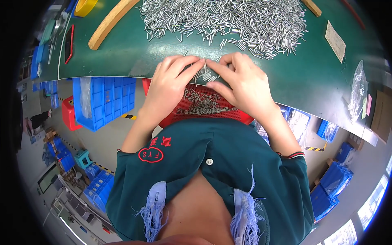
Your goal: Sorting small metal pins or needles from a pile on a workbench into a tray.
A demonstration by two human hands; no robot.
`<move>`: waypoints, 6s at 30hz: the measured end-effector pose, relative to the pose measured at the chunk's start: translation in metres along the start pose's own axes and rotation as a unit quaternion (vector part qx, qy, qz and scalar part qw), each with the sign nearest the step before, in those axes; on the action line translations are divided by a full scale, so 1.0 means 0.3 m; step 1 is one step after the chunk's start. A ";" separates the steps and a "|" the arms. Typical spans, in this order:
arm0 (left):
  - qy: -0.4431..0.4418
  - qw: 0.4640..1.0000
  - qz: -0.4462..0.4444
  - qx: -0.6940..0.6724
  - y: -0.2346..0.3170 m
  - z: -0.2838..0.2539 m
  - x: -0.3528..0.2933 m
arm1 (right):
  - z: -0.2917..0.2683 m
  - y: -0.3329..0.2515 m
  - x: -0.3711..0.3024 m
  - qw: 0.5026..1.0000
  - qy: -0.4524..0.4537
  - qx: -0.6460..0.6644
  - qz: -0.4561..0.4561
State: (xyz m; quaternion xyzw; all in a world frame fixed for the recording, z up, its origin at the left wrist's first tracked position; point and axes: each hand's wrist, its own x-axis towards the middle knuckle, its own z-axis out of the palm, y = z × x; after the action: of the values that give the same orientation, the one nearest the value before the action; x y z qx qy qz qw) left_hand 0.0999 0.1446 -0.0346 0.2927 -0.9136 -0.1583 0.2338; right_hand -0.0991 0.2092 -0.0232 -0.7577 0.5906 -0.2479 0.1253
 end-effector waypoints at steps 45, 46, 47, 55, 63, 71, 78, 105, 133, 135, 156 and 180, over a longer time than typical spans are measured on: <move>0.031 0.995 0.030 0.088 -0.102 0.019 0.149 | 0.001 0.031 0.051 0.995 0.016 -0.054 0.086; 0.048 0.995 0.007 0.092 -0.134 -0.002 0.139 | -0.001 0.034 0.049 0.995 0.017 -0.055 0.087; 0.066 0.993 -0.017 0.096 -0.169 -0.029 0.125 | -0.003 0.036 0.046 0.994 0.028 -0.031 0.098; 0.168 0.933 -0.230 0.221 -0.490 -0.295 -0.041 | -0.011 0.041 0.045 0.997 0.012 -0.044 0.065; 0.214 0.888 -0.284 0.291 -0.550 -0.361 -0.121 | -0.017 0.048 0.044 0.995 0.054 -0.015 0.081; 0.209 0.933 -0.227 0.187 -0.396 -0.270 -0.080 | -0.014 0.038 0.079 0.995 0.042 -0.084 0.025; 0.201 0.943 -0.200 0.176 -0.303 -0.221 -0.111 | -0.026 0.026 0.067 0.992 0.017 -0.121 -0.003; 0.198 0.967 -0.126 0.097 -0.189 -0.143 -0.101 | -0.100 0.073 0.258 0.968 0.033 -0.185 -0.167; 0.176 0.922 0.344 -0.027 0.534 0.329 0.787 | -0.268 0.519 -0.272 0.225 0.467 0.833 0.194; 0.129 0.929 0.341 -0.068 0.462 0.265 0.784 | -0.281 0.483 -0.287 0.127 0.349 0.923 0.102; 0.186 0.953 -0.191 0.147 -0.224 -0.172 -0.147 | -0.094 0.056 -0.157 0.987 -0.063 -0.143 0.031; 0.010 0.997 0.006 0.071 0.005 0.038 0.092 | -0.064 0.028 -0.111 0.994 -0.036 -0.094 0.033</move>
State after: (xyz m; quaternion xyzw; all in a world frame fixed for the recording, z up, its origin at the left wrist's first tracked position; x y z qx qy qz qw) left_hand 0.0736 0.1306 -0.0343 0.3041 -0.9220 -0.0889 0.2223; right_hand -0.1222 0.2407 -0.0186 -0.7549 0.6307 -0.1597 0.0826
